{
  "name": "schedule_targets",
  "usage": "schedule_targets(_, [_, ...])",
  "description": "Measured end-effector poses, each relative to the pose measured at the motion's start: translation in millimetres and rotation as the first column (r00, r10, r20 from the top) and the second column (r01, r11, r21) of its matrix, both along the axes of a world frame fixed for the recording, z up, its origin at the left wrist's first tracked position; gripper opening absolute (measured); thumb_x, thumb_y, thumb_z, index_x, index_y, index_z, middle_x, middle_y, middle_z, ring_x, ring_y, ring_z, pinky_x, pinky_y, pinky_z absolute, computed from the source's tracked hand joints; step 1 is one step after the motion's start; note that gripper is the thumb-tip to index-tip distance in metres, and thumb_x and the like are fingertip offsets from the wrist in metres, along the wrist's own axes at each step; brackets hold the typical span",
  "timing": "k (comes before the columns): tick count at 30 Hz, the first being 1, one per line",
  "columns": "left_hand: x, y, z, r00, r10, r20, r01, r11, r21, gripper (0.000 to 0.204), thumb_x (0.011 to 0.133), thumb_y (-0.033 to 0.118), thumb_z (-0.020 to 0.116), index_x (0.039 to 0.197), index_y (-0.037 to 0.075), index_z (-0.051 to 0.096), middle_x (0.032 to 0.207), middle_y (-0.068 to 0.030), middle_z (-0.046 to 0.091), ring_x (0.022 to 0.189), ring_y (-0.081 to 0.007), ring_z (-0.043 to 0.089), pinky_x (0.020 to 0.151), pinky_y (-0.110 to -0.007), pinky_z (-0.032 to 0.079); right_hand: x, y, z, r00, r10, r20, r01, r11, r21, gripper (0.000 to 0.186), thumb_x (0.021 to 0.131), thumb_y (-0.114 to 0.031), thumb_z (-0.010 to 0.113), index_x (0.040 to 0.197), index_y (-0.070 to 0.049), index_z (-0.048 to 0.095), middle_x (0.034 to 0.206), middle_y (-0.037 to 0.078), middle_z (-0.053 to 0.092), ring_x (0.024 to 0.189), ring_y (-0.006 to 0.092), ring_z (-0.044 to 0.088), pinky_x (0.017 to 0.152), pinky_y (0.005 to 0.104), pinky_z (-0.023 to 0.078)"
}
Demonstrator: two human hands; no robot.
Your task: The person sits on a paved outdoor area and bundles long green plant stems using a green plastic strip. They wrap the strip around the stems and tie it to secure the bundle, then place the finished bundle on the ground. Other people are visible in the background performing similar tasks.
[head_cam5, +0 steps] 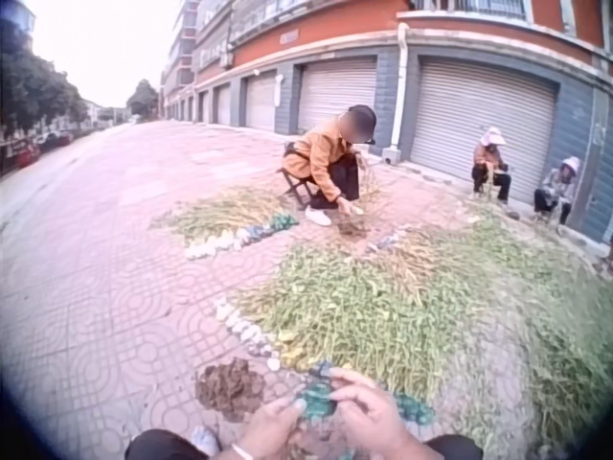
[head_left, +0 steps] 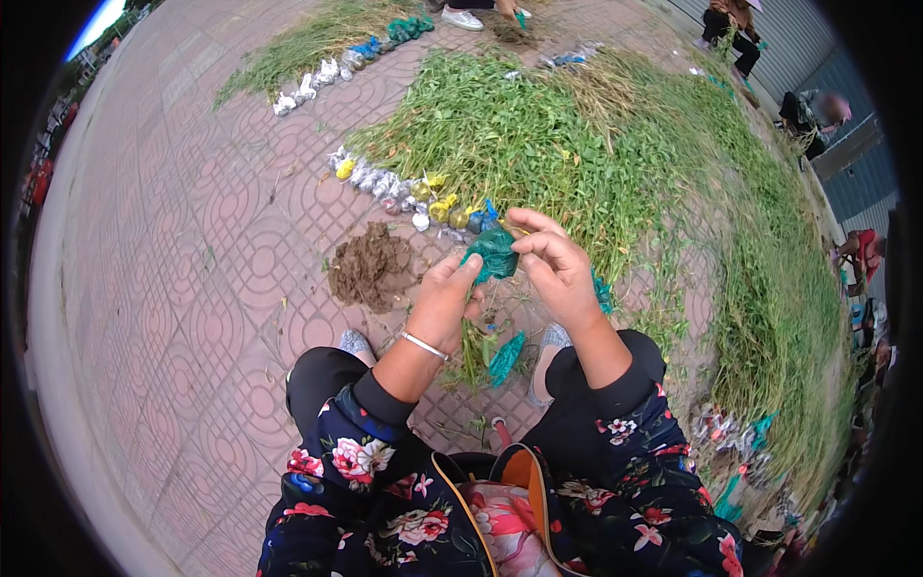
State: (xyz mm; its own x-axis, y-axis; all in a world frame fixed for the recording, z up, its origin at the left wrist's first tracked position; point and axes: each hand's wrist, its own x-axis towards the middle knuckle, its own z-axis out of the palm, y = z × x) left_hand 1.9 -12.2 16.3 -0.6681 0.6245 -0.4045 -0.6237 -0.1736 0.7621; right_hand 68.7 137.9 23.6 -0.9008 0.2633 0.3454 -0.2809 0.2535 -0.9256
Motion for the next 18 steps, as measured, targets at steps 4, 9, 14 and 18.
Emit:
schedule_targets(4, [-1, -2, -5, 0.996, -0.027, 0.090, 0.023, 0.998, 0.050, 0.019, 0.089, 0.022, 0.053, 0.097, 0.006, 0.055, 0.081, 0.0024, 0.052, 0.060, -0.0052, 0.044, 0.043, -0.017, 0.032, -1, 5, 3, 0.998, 0.062, 0.033, -0.061, 0.998, -0.024, 0.029, 0.079, -0.005, 0.052, 0.108, -0.001, 0.056, 0.128, 0.014, 0.043, 0.116, 0.0237, 0.045, 0.097, 0.0336, 0.035])
schedule_targets(9, [-2, -4, -6, 0.985, -0.107, 0.132, 0.093, 0.990, 0.107, 0.019, 0.090, 0.023, 0.050, 0.096, 0.005, 0.053, 0.082, 0.0000, 0.052, 0.062, -0.0070, 0.046, 0.043, -0.018, 0.031, -3, 6, 0, 0.980, 0.146, 0.132, -0.144, 0.989, -0.027, 0.042, 0.082, -0.012, 0.055, 0.123, -0.002, 0.048, 0.126, 0.015, 0.047, 0.115, 0.0209, 0.046, 0.095, 0.0317, 0.036])
schedule_targets(14, [1, -1, -6, 0.987, -0.115, 0.108, 0.106, 0.991, 0.086, 0.020, 0.091, 0.023, 0.049, 0.098, 0.005, 0.053, 0.081, -0.0003, 0.052, 0.062, -0.0073, 0.047, 0.043, -0.018, 0.031, -1, 2, 2, 0.972, 0.134, 0.193, -0.136, 0.991, -0.004, 0.040, 0.081, -0.012, 0.056, 0.120, -0.002, 0.051, 0.120, 0.015, 0.051, 0.108, 0.0236, 0.050, 0.091, 0.0313, 0.039])
schedule_targets(18, [4, -2, -3, 0.978, -0.185, -0.095, 0.180, 0.982, -0.056, 0.023, 0.090, 0.023, 0.049, 0.103, 0.005, 0.053, 0.080, 0.0010, 0.052, 0.063, -0.0059, 0.049, 0.044, -0.018, 0.036, -2, -2, 4, 0.989, 0.069, 0.133, -0.094, 0.977, 0.193, 0.035, 0.080, -0.012, 0.057, 0.113, 0.000, 0.054, 0.107, 0.014, 0.055, 0.097, 0.0246, 0.054, 0.086, 0.0320, 0.042])
